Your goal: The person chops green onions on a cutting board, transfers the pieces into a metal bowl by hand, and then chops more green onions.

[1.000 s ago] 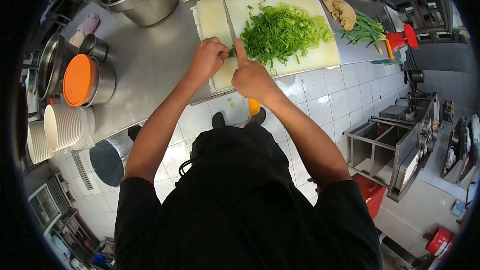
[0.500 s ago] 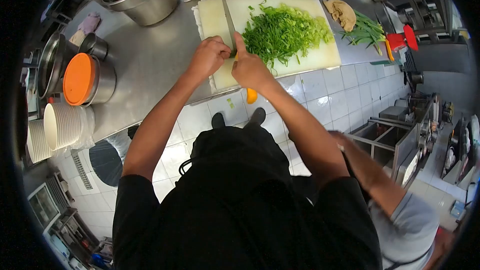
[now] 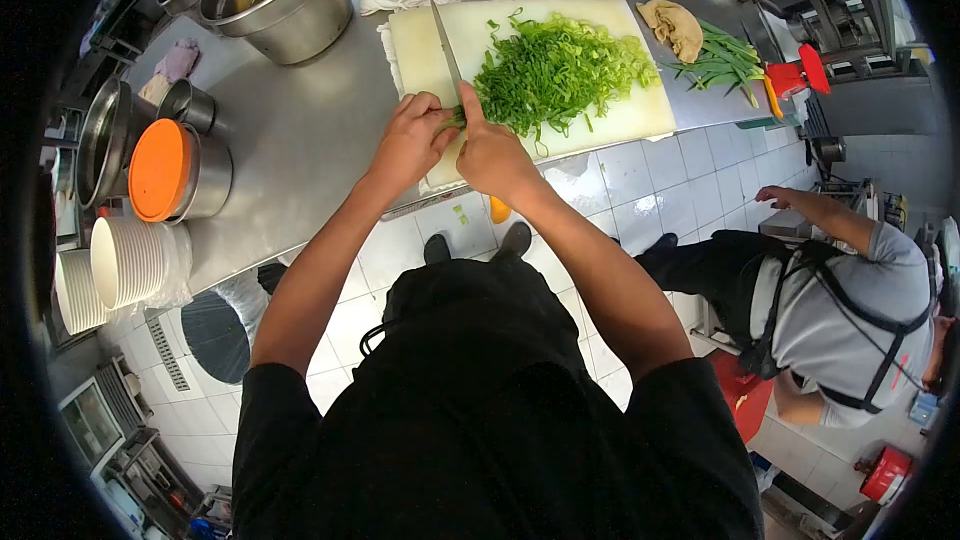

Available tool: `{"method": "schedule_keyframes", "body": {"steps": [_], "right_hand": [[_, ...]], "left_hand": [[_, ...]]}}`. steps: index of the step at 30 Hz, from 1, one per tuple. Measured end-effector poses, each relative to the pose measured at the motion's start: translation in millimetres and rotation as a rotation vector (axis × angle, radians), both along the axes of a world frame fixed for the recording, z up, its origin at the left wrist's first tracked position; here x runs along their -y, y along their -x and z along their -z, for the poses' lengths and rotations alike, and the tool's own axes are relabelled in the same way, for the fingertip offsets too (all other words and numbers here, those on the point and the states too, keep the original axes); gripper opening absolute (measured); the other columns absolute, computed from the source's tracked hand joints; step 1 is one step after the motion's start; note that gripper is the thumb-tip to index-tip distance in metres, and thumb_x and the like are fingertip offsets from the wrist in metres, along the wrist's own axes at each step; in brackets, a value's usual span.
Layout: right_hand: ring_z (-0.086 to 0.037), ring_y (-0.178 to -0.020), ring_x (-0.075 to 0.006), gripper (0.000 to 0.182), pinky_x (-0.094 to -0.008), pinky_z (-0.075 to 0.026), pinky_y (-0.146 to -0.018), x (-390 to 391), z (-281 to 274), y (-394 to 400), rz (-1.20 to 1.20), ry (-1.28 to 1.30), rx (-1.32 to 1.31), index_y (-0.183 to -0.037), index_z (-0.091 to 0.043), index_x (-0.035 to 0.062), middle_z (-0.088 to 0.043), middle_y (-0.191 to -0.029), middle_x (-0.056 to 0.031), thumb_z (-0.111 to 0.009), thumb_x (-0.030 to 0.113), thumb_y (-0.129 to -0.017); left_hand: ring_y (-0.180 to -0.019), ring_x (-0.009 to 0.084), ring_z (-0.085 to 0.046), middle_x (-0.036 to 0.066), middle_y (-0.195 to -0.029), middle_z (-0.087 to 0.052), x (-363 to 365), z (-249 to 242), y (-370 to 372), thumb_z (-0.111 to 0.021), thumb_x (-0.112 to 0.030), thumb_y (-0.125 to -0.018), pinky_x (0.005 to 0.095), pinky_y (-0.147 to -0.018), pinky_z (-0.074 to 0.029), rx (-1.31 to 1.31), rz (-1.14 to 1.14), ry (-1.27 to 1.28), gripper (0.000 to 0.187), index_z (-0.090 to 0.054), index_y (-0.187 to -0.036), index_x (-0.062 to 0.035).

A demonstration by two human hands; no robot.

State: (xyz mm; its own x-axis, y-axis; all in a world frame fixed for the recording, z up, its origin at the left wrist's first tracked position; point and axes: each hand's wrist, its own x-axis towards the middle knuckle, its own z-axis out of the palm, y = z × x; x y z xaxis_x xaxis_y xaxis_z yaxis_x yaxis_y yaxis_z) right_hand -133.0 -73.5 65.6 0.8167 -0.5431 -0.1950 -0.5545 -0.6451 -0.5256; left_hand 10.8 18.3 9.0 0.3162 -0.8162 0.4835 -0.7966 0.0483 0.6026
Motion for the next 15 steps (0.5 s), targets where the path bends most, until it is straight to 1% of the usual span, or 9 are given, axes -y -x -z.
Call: {"method": "schedule_keyframes", "body": {"steps": [1, 2, 4, 7, 11, 13, 14, 15], "right_hand": [[-0.07, -0.083, -0.047, 0.086, -0.0536, -0.055, -0.082, 0, 2, 0, -0.011, 0.031, 0.013, -0.165, -0.007, 0.0123, -0.07, -0.094, -0.0332, -0.052, 0.006, -0.091], [-0.07, -0.077, -0.0436, 0.085, -0.0515, -0.057, -0.078, 3, 2, 1, 0.008, -0.057, -0.02, -0.165, -0.007, 0.0128, -0.07, -0.096, -0.0325, -0.051, 0.007, -0.092], [-0.071, -0.066, -0.0369, 0.084, -0.0473, -0.059, -0.071, 9, -16, -4, 0.045, -0.224, -0.081, -0.165, -0.007, 0.0137, -0.071, -0.099, -0.031, -0.05, 0.007, -0.093], [-0.069, -0.054, -0.0291, 0.083, -0.0422, -0.061, -0.062, 11, -52, -3, 0.091, -0.37, -0.129, -0.165, -0.006, 0.0153, -0.07, -0.105, -0.0296, -0.049, 0.008, -0.095], [-0.069, -0.055, -0.0306, 0.083, -0.0427, -0.061, -0.063, 1, -27, 1, 0.053, -0.27, -0.078, -0.166, -0.005, 0.016, -0.069, -0.111, -0.0309, -0.048, 0.007, -0.095], [-0.07, -0.056, -0.0307, 0.083, -0.0425, -0.061, -0.063, 4, -20, -6, 0.032, -0.214, -0.062, -0.166, -0.005, 0.016, -0.069, -0.113, -0.0311, -0.048, 0.008, -0.095], [-0.07, -0.056, -0.0308, 0.083, -0.0426, -0.062, -0.064, 10, -22, -6, 0.055, -0.304, -0.105, -0.166, -0.004, 0.0161, -0.068, -0.115, -0.0314, -0.047, 0.008, -0.095], [-0.07, -0.06, -0.0344, 0.083, -0.0442, -0.061, -0.069, 9, -32, -4, 0.061, -0.322, -0.115, -0.165, -0.004, 0.0136, -0.069, -0.11, -0.0327, -0.048, 0.008, -0.094]], "left_hand": [[-0.092, 0.0313, -0.061, 0.011, -0.093, -0.063, 1, 2, 0, -0.074, -0.002, -0.082, 0.0412, -0.085, -0.053, -0.005, -0.009, 0.001, 0.009, -0.076, -0.091, 0.0001], [-0.092, 0.0315, -0.061, 0.011, -0.093, -0.063, 1, 4, 1, -0.074, -0.002, -0.082, 0.0412, -0.085, -0.053, -0.011, -0.016, 0.003, 0.009, -0.076, -0.091, 0.0002], [-0.092, 0.0315, -0.062, 0.011, -0.093, -0.063, 8, 4, 0, -0.073, -0.002, -0.082, 0.0411, -0.085, -0.053, -0.009, -0.009, -0.033, 0.009, -0.076, -0.091, 0.0002], [-0.092, 0.0319, -0.062, 0.011, -0.093, -0.064, 9, 4, 3, -0.071, 0.0, -0.082, 0.042, -0.085, -0.053, -0.001, -0.058, -0.043, 0.009, -0.076, -0.09, -0.0003], [-0.093, 0.0323, -0.062, 0.011, -0.09, -0.065, 15, 14, 7, -0.071, -0.002, -0.081, 0.0444, -0.083, -0.051, -0.061, -0.135, -0.032, 0.009, -0.077, -0.088, -0.0028], [-0.094, 0.0329, -0.063, 0.012, -0.089, -0.066, 17, 6, 3, -0.071, -0.005, -0.081, 0.0452, -0.082, -0.05, -0.071, -0.164, -0.109, 0.009, -0.077, -0.088, -0.0043], [-0.094, 0.0332, -0.063, 0.012, -0.088, -0.066, 16, 2, 2, -0.072, -0.006, -0.08, 0.0455, -0.081, -0.05, -0.075, -0.177, -0.15, 0.009, -0.078, -0.088, -0.005], [-0.094, 0.0333, -0.063, 0.012, -0.088, -0.066, 16, 1, 4, -0.072, -0.006, -0.079, 0.0453, -0.082, -0.05, -0.091, -0.184, -0.18, 0.01, -0.078, -0.087, -0.0051]]}}
